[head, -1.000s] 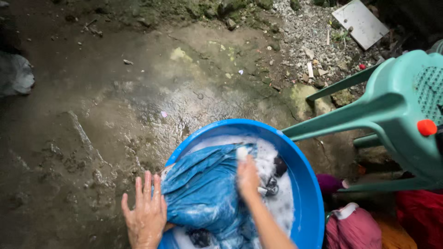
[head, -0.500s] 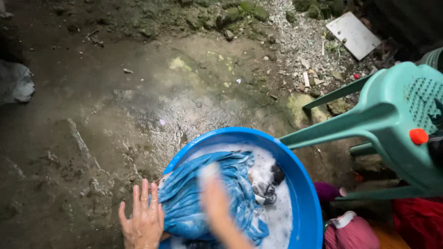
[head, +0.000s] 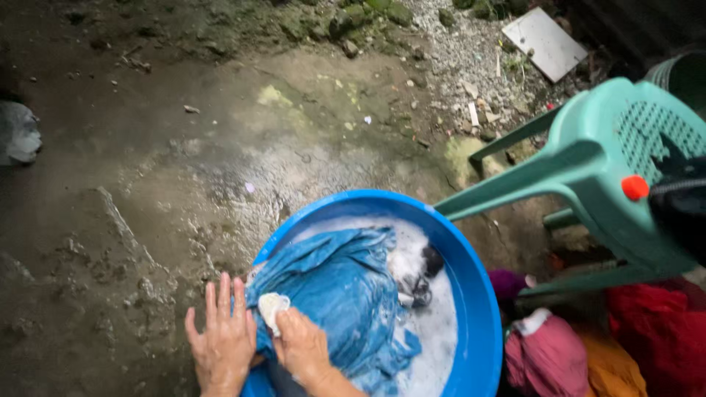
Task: The person washes clothes in a blue basin of soapy water using a wooden scrubbing board. They rub the fabric against the board, apply liquid detergent from a bottle, and agitate the items by hand.
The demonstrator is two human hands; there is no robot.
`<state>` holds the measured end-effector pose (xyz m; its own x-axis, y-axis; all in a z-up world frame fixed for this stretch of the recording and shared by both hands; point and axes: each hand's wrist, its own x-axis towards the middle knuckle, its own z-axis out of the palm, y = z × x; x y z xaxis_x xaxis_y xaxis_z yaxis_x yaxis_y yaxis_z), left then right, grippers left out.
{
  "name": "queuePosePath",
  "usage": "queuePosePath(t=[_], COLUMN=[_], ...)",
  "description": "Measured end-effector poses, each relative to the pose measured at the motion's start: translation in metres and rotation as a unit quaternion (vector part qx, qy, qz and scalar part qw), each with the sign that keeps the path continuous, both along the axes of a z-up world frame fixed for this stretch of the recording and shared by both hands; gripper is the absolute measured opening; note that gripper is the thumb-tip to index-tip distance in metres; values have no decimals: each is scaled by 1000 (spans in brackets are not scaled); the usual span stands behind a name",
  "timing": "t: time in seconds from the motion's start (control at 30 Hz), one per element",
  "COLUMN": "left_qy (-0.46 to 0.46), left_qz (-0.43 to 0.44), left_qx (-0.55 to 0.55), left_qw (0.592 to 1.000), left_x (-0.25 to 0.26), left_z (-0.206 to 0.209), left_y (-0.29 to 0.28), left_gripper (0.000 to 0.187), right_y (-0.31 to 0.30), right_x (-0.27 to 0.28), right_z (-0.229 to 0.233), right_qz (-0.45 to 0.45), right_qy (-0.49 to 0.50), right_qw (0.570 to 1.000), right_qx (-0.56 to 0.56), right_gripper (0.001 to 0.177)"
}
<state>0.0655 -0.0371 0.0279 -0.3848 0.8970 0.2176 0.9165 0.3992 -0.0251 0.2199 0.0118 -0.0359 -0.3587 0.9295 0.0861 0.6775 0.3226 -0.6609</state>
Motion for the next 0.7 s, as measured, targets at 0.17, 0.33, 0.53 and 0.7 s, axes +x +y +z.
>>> queuePosePath(t=[0.17,0.33,0.53,0.7], left_qy=[41,-139,-11,18], left_qz=[-7,-257,-237,-296], left_qx=[28,70,5,-39], left_qw=[999,954,971,954], left_x=[9,58,77,77], left_z=[14,-2,-14,-12], left_y=[-2,42,111,127], left_gripper=[63,53,32,11], right_y=[71,50,2,10], right_x=[127,262,278,271], right_z=[-48,-104,-138,-143], right_qz=[-181,-378,-424,-463], right_qy=[-74,-32,62,140], right_qw=[980,922,888,866], right_qx=[-24,-85,-168,-124], right_gripper=[29,35,45,53])
